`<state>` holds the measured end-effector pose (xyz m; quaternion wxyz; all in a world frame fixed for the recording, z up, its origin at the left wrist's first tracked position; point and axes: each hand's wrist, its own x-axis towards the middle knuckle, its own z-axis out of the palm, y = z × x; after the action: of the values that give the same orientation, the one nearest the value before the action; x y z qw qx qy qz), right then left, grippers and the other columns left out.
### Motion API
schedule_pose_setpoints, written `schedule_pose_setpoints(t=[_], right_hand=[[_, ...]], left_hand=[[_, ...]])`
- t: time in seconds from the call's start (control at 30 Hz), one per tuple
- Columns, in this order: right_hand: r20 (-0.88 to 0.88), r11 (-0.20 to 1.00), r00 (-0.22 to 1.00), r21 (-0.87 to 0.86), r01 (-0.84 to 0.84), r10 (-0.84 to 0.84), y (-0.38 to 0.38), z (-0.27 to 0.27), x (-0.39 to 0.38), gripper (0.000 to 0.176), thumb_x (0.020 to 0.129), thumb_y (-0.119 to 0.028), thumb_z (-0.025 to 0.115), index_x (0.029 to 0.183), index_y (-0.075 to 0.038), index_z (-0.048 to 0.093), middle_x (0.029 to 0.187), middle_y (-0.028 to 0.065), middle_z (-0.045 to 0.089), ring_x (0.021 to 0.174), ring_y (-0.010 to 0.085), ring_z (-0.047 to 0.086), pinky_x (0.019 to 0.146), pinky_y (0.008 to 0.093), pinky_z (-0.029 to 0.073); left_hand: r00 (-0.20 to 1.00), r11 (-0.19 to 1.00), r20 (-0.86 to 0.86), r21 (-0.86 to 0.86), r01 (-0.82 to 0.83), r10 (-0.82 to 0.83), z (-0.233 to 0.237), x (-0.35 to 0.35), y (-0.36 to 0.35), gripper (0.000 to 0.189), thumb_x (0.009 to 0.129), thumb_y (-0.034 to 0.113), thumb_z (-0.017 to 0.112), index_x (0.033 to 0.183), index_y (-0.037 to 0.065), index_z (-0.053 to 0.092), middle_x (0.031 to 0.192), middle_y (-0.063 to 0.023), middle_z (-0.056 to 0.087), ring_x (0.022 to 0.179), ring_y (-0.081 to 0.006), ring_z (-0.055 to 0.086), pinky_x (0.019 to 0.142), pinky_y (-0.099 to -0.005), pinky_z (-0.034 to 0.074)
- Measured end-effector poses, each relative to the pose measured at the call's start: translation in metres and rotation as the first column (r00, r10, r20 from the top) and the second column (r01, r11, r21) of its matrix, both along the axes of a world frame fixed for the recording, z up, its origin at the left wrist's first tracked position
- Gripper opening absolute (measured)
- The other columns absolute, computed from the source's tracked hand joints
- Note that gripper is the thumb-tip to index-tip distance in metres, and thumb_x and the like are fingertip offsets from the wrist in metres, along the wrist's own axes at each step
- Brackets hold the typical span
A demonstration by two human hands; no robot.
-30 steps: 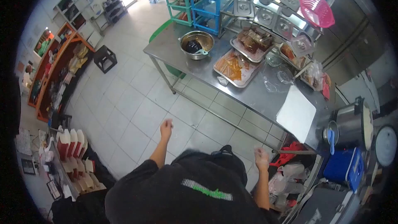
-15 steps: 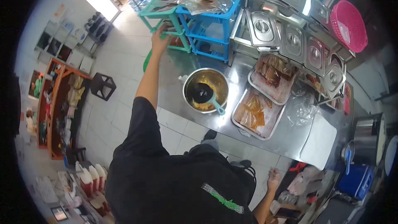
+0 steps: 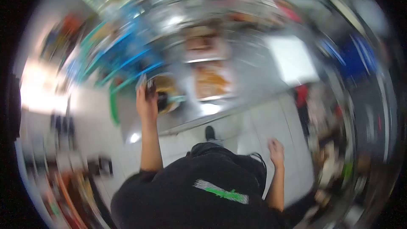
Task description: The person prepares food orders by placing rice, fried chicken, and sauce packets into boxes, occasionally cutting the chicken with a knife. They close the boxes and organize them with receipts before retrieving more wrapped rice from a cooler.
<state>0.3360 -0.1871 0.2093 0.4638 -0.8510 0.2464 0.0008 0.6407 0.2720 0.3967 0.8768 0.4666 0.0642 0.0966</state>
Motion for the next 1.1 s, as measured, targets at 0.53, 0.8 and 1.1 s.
schedule_pose_setpoints(t=[0.53,0.8,1.1], right_hand=[[0.112,0.702,0.723,0.377,0.604,-0.682,-0.055,0.129,-0.445,0.036,0.085,-0.03,0.066,0.108,-0.003,0.06,0.095,0.0118,0.065,0.089,0.0195,0.061,0.08,0.0338,0.047],[0.268,0.36,0.27,0.392,0.846,-0.925,-0.15,0.09,-0.6,0.021,0.085,-0.017,0.062,0.098,-0.002,0.067,0.089,0.0132,0.068,0.084,0.0226,0.064,0.076,0.0332,0.049],[0.141,-0.3,-0.265,-0.441,0.846,-0.954,-0.309,0.147,-0.886,0.026,0.092,-0.02,0.047,0.1,-0.007,0.068,0.101,0.0152,0.067,0.093,0.031,0.064,0.083,0.0383,0.049]], left_hand=[[-0.523,-0.517,-0.271,0.753,0.408,-0.808,-0.07,-0.556,-0.535,0.022,0.095,0.021,0.052,0.089,0.002,0.061,0.054,-0.0052,0.053,0.05,-0.0077,0.046,0.047,-0.0267,0.038],[-0.632,-0.544,-0.325,0.819,0.184,-0.703,-0.094,-0.685,-0.723,0.021,0.094,0.022,0.054,0.098,0.003,0.062,0.054,-0.0027,0.05,0.05,-0.0073,0.046,0.047,-0.026,0.036],[-0.768,-0.32,-0.132,0.942,0.099,-0.627,-0.053,-0.795,-0.953,0.023,0.094,0.023,0.053,0.106,0.005,0.062,0.072,-0.0146,0.063,0.066,-0.0245,0.063,0.062,-0.0344,0.048]])
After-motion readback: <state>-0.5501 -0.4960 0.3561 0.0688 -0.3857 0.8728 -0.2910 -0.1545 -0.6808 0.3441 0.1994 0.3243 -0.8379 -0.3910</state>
